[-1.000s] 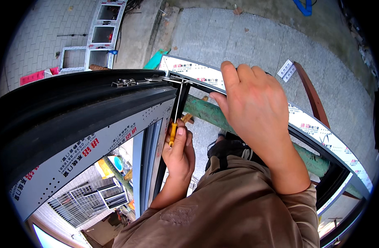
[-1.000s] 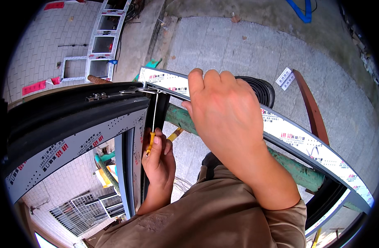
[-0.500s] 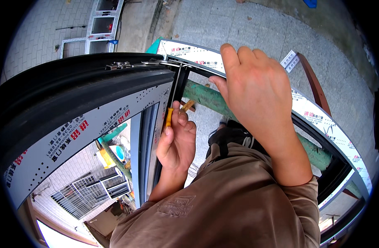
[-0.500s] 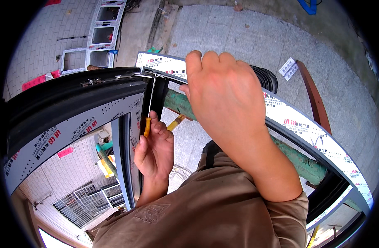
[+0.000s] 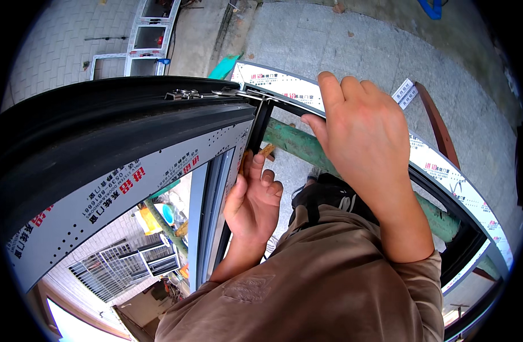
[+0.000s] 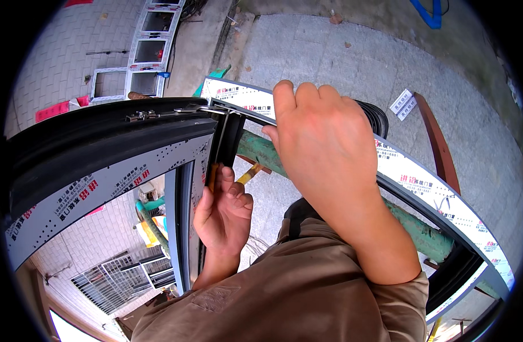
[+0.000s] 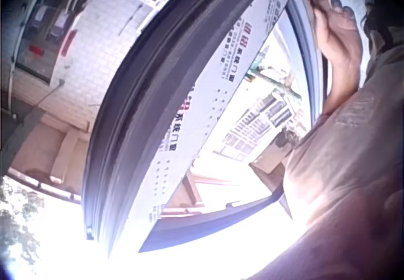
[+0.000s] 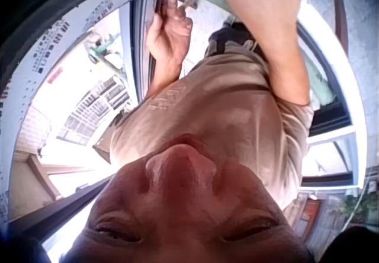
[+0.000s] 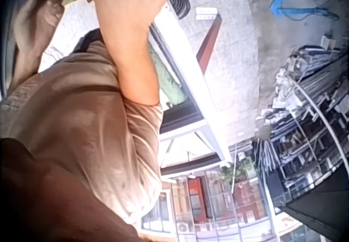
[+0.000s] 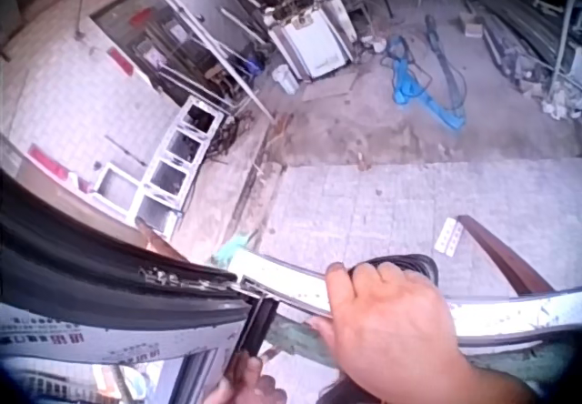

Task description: The person assembles a metal window frame by aligning the corner sections and using a screwdriver to tighten screws into a bracket.

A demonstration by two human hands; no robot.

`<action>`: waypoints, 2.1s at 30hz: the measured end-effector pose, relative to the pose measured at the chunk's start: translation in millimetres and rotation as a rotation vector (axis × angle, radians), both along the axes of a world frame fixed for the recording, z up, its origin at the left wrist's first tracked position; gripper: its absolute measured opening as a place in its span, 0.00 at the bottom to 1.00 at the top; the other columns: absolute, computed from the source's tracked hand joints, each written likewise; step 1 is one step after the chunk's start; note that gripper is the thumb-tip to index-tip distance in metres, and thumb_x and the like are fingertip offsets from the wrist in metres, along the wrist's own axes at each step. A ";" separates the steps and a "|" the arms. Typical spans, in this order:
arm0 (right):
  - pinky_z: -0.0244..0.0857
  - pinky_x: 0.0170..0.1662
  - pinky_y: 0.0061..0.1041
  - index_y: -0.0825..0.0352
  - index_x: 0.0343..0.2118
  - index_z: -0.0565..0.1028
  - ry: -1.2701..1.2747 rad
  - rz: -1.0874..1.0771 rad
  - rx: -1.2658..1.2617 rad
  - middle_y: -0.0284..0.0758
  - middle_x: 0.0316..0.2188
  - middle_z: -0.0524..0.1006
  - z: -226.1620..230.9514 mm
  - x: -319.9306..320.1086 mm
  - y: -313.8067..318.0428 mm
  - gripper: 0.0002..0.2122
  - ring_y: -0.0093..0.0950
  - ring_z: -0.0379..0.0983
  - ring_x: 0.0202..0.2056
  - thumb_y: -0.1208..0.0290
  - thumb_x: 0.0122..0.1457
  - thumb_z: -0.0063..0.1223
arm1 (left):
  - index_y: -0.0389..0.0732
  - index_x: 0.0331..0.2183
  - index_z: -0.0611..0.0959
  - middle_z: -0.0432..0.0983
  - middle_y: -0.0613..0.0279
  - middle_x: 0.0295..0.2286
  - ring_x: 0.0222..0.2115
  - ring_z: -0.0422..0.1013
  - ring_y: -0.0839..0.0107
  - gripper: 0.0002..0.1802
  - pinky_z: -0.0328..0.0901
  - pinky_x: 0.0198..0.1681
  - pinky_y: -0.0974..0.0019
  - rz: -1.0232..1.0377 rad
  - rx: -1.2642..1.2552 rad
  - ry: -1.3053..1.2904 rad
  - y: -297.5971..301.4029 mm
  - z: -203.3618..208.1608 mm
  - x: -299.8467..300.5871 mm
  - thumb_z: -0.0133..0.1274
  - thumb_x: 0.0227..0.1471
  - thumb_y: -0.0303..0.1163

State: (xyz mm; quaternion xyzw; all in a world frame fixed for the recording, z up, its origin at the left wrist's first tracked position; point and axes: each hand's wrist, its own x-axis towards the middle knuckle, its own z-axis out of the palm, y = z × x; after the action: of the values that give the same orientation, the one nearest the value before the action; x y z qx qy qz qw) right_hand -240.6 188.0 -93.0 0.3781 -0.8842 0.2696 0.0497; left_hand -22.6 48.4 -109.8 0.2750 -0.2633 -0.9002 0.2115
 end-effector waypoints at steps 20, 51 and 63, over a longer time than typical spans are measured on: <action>0.72 0.41 0.33 0.66 0.52 0.79 -0.061 0.002 0.022 0.33 0.33 0.77 5.0 -0.5 -0.2 0.26 0.32 0.78 0.38 0.58 0.54 0.76 | 0.42 0.76 0.65 0.75 0.66 0.49 0.39 0.68 0.75 0.39 0.64 0.45 0.67 -0.063 0.025 0.091 1.2 -12.2 8.6 0.58 0.72 0.40; 0.73 0.42 0.34 0.67 0.52 0.78 -0.040 -0.010 0.019 0.34 0.34 0.77 5.1 0.7 -2.4 0.28 0.34 0.79 0.39 0.58 0.52 0.77 | 0.32 0.67 0.72 0.79 0.49 0.47 0.33 0.73 0.71 0.43 0.69 0.37 0.66 0.103 -0.845 -0.371 7.5 -28.6 24.9 0.65 0.68 0.55; 0.72 0.43 0.33 0.67 0.52 0.78 -0.057 -0.010 0.013 0.33 0.33 0.77 4.8 0.5 -1.7 0.28 0.33 0.78 0.38 0.58 0.52 0.77 | 0.28 0.59 0.76 0.77 0.58 0.36 0.29 0.69 0.76 0.48 0.65 0.33 0.71 -0.049 -1.160 -0.567 -4.2 -38.4 15.0 0.45 0.72 0.71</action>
State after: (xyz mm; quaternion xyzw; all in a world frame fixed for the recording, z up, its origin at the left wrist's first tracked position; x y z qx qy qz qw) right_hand -240.2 186.3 -88.2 0.3664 -0.8889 0.2740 0.0234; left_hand -7.6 44.2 -148.2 0.3368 -0.7590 -0.5087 0.2273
